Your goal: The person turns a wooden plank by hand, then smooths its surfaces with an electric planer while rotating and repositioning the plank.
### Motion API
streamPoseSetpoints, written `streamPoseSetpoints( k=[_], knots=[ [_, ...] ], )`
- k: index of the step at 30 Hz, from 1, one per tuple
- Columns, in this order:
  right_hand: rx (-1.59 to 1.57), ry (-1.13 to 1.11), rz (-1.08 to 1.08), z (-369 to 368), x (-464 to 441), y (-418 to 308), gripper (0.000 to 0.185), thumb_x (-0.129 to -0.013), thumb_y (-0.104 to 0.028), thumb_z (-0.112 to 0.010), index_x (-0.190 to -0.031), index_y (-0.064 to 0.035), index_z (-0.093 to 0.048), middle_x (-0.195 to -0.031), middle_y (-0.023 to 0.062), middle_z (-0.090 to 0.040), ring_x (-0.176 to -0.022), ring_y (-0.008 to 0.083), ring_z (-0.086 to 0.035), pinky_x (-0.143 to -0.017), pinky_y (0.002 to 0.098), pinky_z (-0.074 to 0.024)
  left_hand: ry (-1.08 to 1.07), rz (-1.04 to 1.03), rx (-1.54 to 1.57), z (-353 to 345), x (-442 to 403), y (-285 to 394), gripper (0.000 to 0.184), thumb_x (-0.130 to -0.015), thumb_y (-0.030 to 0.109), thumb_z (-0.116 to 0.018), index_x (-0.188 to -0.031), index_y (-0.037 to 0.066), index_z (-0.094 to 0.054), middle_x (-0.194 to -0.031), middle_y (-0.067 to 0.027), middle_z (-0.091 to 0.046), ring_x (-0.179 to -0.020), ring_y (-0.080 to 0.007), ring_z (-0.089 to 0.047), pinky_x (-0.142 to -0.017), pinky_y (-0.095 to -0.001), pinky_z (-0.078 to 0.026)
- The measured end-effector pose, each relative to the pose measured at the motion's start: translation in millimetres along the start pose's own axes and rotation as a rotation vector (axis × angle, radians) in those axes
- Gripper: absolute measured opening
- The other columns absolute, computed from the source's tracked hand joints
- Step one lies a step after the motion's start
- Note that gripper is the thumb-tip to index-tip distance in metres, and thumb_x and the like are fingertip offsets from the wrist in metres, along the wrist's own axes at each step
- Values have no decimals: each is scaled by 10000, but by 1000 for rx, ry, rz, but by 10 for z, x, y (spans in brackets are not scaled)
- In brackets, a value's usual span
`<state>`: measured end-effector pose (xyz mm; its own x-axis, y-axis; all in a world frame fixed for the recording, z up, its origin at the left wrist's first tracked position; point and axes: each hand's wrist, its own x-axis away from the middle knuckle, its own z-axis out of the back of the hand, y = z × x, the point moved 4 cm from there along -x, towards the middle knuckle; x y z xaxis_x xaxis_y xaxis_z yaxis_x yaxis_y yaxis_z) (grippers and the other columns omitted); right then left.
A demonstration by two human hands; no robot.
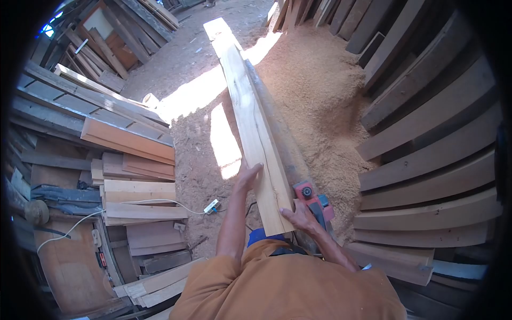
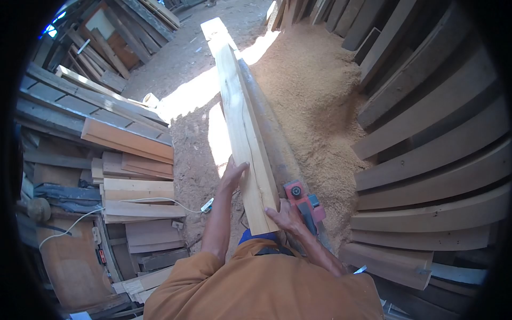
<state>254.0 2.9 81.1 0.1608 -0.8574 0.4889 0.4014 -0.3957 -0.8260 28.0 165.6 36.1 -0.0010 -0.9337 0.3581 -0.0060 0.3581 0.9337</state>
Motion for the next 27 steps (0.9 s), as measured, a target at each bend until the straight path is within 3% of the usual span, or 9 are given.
streamPoseSetpoints(
  k=[3,5,9,13,15,20,23,27],
  knots=[
    [-58,-18,-29,108,92,-200,707,-917,-432,-735,-1335,121,-594,-1222,259,-708,-1129,303,-705,-971,425,-548,-98,-14,262,-37,269,-126,756,-919,132,-696,-1557,-20,-320,-1382,-210,-602,-1200,-315,-656,-1010,-484,-567],
    [-73,-20,-32,149,112,-219,715,-919,-424,-734,-1361,116,-578,-1240,260,-701,-1143,306,-700,-972,425,-547,-205,134,418,-84,623,-316,692,-962,163,-657,-1554,-21,-350,-1371,-200,-616,-1202,-304,-668,-1034,-489,-568],
    [-86,-51,-17,175,93,-225,691,-929,-397,-718,-1381,103,-568,-1269,256,-690,-1165,312,-692,-987,422,-541,-335,353,722,-486,1642,-339,709,-1012,361,-664,-1550,-19,-403,-1378,-207,-631,-1189,-306,-690,-1031,-455,-586],
    [15,8,56,248,227,-420,682,-931,-376,-703,-1398,100,-563,-1265,269,-688,-1173,321,-690,-1012,412,-532,-315,351,785,-584,1830,-475,759,-1006,468,-668,-1544,-8,-423,-1394,-200,-626,-1240,-314,-667,-1074,-480,-559],
    [64,27,104,427,426,-833,689,-931,-375,-699,-1409,101,-561,-1262,275,-688,-1184,327,-688,-1024,407,-529,-383,341,722,-560,1819,-290,791,-998,498,-675,-1549,-7,-416,-1405,-198,-620,-1274,-324,-647,-1104,-490,-539],
    [-48,22,323,664,715,-1329,682,-942,-346,-698,-1422,116,-555,-1242,258,-702,-1182,304,-697,-1029,403,-536,-393,201,900,-677,1878,205,829,-991,582,-640,-1557,20,-417,-1437,-213,-594,-1320,-351,-614,-1126,-526,-519],
    [-241,-13,353,675,828,-1497,620,-949,-294,-702,-1409,103,-578,-1183,226,-731,-1122,265,-721,-992,390,-557,-414,139,1006,-761,1913,417,846,-981,617,-623,-1559,33,-422,-1442,-213,-591,-1321,-357,-612,-1128,-535,-516],
    [-90,32,433,760,932,-1739,546,-945,-243,-703,-1403,41,-617,-1093,200,-757,-979,230,-742,-880,356,-580,-374,148,1125,-766,1881,455,844,-960,621,-653,-1533,29,-471,-1408,-224,-622,-1276,-386,-640,-1109,-552,-524]
  ],
)
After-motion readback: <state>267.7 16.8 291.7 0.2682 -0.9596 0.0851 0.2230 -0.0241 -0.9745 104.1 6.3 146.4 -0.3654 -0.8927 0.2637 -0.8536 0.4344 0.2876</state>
